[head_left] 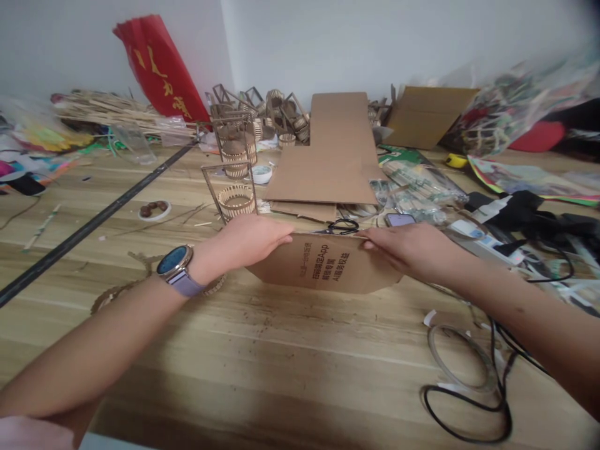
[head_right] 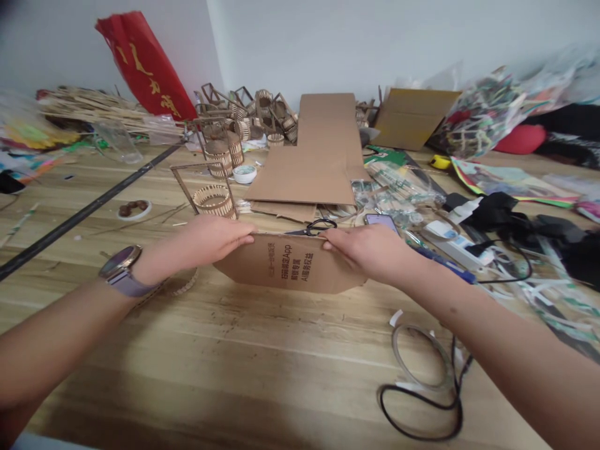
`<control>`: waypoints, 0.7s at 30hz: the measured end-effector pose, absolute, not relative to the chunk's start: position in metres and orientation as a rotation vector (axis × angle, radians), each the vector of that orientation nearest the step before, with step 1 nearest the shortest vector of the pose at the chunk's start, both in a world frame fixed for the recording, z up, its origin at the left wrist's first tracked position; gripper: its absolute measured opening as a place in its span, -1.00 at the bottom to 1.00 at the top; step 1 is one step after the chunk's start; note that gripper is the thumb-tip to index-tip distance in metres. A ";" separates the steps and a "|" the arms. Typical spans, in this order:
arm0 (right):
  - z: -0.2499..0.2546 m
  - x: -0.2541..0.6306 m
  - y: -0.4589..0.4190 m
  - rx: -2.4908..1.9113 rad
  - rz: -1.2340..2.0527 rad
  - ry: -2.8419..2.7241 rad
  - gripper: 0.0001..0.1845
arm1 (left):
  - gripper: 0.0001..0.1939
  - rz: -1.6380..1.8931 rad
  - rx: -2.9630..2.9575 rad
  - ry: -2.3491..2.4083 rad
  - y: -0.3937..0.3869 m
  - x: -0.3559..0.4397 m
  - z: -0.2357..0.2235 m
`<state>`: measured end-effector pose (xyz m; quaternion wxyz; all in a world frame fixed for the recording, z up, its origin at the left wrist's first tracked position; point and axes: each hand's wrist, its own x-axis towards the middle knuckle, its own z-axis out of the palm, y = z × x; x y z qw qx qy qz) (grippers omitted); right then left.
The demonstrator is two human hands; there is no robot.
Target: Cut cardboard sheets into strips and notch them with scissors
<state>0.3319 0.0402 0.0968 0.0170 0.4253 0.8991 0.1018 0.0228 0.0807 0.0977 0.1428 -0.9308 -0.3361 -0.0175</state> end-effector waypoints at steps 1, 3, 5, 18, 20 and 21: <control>0.095 0.333 0.041 1.313 0.339 2.808 -0.63 | -0.75 -0.079 -2.673 -0.959 0.080 0.022 0.096; 0.090 0.334 0.041 1.297 0.390 2.829 -0.63 | -0.76 -0.139 -2.655 -0.938 0.079 0.021 0.091; 0.085 0.336 0.040 1.291 0.444 2.838 -0.60 | -0.77 -0.196 -2.633 -0.923 0.077 0.020 0.085; 0.090 0.361 0.046 1.344 0.159 2.816 -0.59 | -0.78 -0.297 -2.572 -0.798 0.079 0.014 0.072; 0.090 0.371 0.047 1.372 0.071 2.807 -0.62 | -0.78 -0.284 -2.563 -0.801 0.080 0.014 0.072; 0.089 0.375 0.046 1.389 0.049 2.806 -0.62 | -0.77 -0.289 -2.556 -0.795 0.080 0.014 0.071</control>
